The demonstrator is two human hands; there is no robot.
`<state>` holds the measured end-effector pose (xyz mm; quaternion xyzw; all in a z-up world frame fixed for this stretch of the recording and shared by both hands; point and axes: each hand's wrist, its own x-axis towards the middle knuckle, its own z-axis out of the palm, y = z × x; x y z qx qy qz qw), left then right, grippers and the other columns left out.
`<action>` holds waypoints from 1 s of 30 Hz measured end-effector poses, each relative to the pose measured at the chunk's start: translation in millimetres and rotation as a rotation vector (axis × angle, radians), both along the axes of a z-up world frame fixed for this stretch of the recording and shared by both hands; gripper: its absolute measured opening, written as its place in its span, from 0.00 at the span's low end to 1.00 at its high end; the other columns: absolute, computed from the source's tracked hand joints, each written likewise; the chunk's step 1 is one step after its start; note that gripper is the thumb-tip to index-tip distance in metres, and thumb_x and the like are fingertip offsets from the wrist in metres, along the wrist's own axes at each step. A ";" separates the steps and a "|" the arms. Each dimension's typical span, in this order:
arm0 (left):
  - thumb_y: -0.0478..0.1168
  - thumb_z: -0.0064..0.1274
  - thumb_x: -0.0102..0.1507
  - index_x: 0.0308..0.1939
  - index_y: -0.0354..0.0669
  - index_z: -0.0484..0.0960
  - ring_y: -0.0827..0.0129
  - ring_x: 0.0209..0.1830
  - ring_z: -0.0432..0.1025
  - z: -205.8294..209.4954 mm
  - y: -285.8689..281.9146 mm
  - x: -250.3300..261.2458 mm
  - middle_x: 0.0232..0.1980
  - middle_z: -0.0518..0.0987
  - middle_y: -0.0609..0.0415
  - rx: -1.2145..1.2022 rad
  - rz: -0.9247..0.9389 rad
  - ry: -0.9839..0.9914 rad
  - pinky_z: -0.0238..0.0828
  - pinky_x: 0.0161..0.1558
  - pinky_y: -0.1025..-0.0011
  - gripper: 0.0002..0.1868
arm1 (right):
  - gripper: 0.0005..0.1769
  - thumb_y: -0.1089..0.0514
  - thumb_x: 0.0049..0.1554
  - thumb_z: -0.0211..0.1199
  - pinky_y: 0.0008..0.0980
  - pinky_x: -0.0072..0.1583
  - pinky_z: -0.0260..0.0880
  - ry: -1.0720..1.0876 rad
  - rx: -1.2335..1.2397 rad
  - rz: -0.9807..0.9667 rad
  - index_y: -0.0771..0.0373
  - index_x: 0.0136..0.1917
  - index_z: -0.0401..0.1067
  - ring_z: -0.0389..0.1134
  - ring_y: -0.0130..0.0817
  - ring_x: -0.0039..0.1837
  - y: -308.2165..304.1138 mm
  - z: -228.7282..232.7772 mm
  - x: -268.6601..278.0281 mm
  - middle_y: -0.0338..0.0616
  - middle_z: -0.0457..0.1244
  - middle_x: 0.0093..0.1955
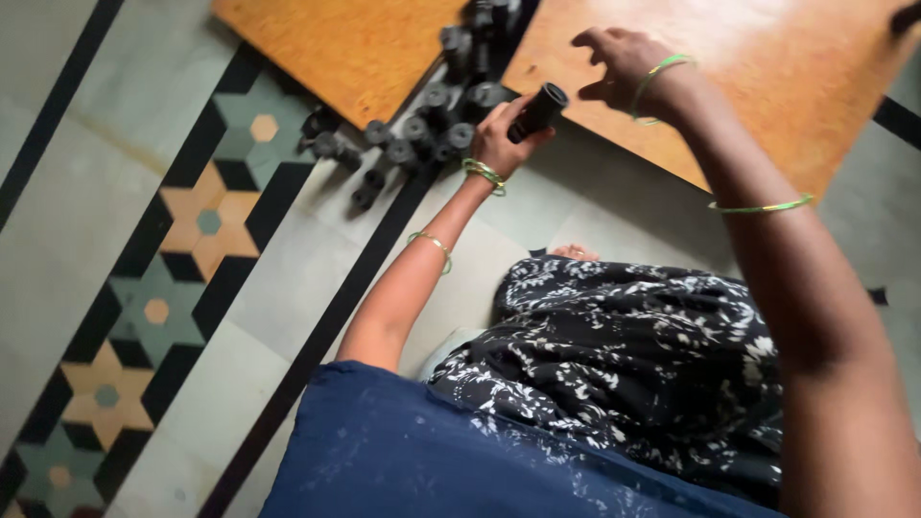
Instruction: The person sits on the floor and assembles a wooden stool by inserting black metal legs into pre-drilled holes in the seat. They handle the legs and seat, aligning and pushing the legs into place one by one.
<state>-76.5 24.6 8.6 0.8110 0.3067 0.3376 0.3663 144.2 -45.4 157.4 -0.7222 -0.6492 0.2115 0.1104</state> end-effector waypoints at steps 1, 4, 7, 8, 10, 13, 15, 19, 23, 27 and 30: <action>0.53 0.71 0.57 0.59 0.44 0.79 0.56 0.47 0.81 2.0 8.6 -14.6 0.49 0.84 0.47 0.012 0.020 -0.050 0.78 0.47 0.62 0.31 | 0.36 0.52 0.54 0.73 0.49 0.58 0.70 -0.007 -0.023 0.001 0.60 0.72 0.66 0.68 0.55 0.61 5.9 1.2 1.2 0.56 0.66 0.62; 0.53 0.67 0.63 0.63 0.41 0.73 0.60 0.45 0.79 9.2 36.5 -51.5 0.50 0.83 0.47 -0.294 0.128 -0.197 0.76 0.45 0.64 0.31 | 0.33 0.50 0.57 0.71 0.50 0.58 0.70 -0.043 -0.092 -0.003 0.60 0.72 0.67 0.68 0.55 0.61 19.9 -2.1 1.1 0.55 0.66 0.62; 0.49 0.62 0.60 0.62 0.39 0.67 0.62 0.31 0.74 20.8 73.7 -82.5 0.38 0.82 0.51 -0.962 0.181 -0.370 0.72 0.31 0.65 0.32 | 0.32 0.48 0.58 0.70 0.51 0.59 0.70 -0.110 -0.138 0.004 0.59 0.71 0.67 0.68 0.56 0.61 34.6 -6.6 1.3 0.55 0.66 0.62; 0.46 0.62 0.60 0.63 0.39 0.66 0.63 0.31 0.75 24.9 89.5 -96.8 0.37 0.81 0.50 -0.964 0.118 -0.433 0.75 0.33 0.66 0.32 | 0.32 0.48 0.58 0.70 0.51 0.59 0.70 -0.128 -0.148 0.019 0.59 0.71 0.67 0.68 0.56 0.60 42.0 -9.6 -0.1 0.55 0.66 0.62; 0.41 0.61 0.61 0.63 0.37 0.66 0.63 0.35 0.78 32.5 109.9 -126.5 0.38 0.80 0.48 -1.045 -0.009 -0.566 0.79 0.38 0.66 0.30 | 0.32 0.48 0.58 0.70 0.50 0.60 0.70 -0.157 -0.136 0.071 0.60 0.71 0.68 0.68 0.55 0.60 54.6 -9.8 -4.1 0.55 0.67 0.61; 0.36 0.59 0.63 0.61 0.29 0.68 0.63 0.39 0.80 34.2 127.0 -162.8 0.43 0.78 0.47 -1.231 -0.099 -0.719 0.83 0.44 0.63 0.26 | 0.31 0.48 0.58 0.70 0.50 0.60 0.70 -0.198 -0.062 0.172 0.61 0.70 0.69 0.68 0.54 0.61 73.5 -8.6 -10.7 0.55 0.68 0.58; 0.35 0.60 0.64 0.59 0.25 0.70 0.67 0.37 0.79 29.5 128.5 -180.9 0.44 0.76 0.48 -1.313 -0.019 -0.756 0.84 0.41 0.61 0.24 | 0.30 0.47 0.59 0.71 0.50 0.61 0.70 -0.244 -0.030 0.228 0.61 0.70 0.70 0.69 0.54 0.61 87.4 -4.2 -17.6 0.56 0.69 0.57; 0.37 0.62 0.58 0.54 0.37 0.76 0.63 0.23 0.76 16.8 133.2 -207.7 0.43 0.80 0.46 -1.007 0.378 -0.489 0.76 0.26 0.66 0.21 | 0.28 0.49 0.59 0.71 0.49 0.56 0.71 -0.251 0.065 0.290 0.61 0.69 0.73 0.71 0.54 0.57 107.4 7.3 -29.8 0.55 0.70 0.56; 0.37 0.66 0.53 0.54 0.47 0.82 0.66 0.26 0.78 7.5 138.3 -244.6 0.45 0.78 0.51 -0.504 0.731 -0.311 0.78 0.29 0.69 0.24 | 0.26 0.52 0.60 0.70 0.47 0.52 0.73 -0.206 0.053 0.323 0.61 0.69 0.74 0.73 0.50 0.52 118.8 15.3 -38.4 0.53 0.71 0.53; 0.39 0.71 0.46 0.45 0.50 0.79 0.57 0.42 0.78 -7.8 137.4 -278.3 0.42 0.80 0.51 0.214 1.096 0.080 0.77 0.42 0.61 0.25 | 0.26 0.52 0.60 0.70 0.46 0.48 0.73 -0.180 0.009 0.290 0.63 0.68 0.73 0.73 0.50 0.50 126.3 13.4 -50.2 0.54 0.71 0.52; 0.41 0.73 0.50 0.47 0.48 0.76 0.52 0.50 0.76 -35.7 134.0 -294.0 0.48 0.80 0.48 0.069 1.072 0.190 0.75 0.50 0.57 0.26 | 0.26 0.51 0.60 0.70 0.45 0.49 0.74 -0.251 0.050 0.326 0.63 0.68 0.73 0.73 0.50 0.50 123.9 14.0 -56.0 0.55 0.71 0.52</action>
